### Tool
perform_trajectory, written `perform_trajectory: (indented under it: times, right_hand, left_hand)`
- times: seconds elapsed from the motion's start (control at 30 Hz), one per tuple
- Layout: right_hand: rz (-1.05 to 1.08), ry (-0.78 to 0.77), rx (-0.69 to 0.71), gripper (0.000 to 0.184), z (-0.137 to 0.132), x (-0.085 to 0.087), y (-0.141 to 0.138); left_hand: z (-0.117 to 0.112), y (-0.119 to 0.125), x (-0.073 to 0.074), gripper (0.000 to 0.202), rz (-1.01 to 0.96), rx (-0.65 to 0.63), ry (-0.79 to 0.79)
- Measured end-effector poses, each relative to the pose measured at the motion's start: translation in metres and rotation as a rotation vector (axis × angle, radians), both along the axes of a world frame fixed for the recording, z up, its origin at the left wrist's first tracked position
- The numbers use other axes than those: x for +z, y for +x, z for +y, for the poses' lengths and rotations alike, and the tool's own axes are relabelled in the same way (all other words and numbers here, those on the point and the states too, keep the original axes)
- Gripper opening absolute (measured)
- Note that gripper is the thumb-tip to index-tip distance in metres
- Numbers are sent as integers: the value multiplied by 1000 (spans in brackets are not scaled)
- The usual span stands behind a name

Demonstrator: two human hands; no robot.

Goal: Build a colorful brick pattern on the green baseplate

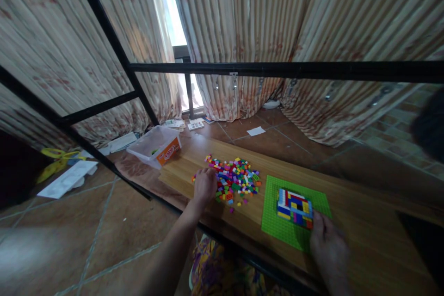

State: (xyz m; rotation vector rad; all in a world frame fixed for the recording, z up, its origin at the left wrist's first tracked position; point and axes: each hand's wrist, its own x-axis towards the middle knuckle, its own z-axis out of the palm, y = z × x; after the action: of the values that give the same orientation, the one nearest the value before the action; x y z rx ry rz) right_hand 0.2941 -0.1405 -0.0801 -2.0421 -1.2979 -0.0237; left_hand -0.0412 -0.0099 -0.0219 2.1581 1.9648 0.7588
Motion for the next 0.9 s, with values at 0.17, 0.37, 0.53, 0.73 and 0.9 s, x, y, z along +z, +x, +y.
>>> perform_trajectory:
  times: [0.17,0.37,0.53,0.73,0.9]
  right_hand:
    - [1,-10,-14,62,0,3,-2]
    - [7,7,-8,62,-1,4,-3]
    - [-11,31,-5,64,1,3,-2]
    - [-7,24,-2,65,0,5,-3]
    - [19,25,15,62,0,3,-2]
  left_hand:
    - [5,3,4,24,0,-60,-56]
    - [1,1,2,18,-67,-121,-95]
    - [0,-4,0,17,-140,-121,-104]
    - [2,-7,2,18,-231,-69,-95]
    - [3,-11,4,22,-338,-41,-114]
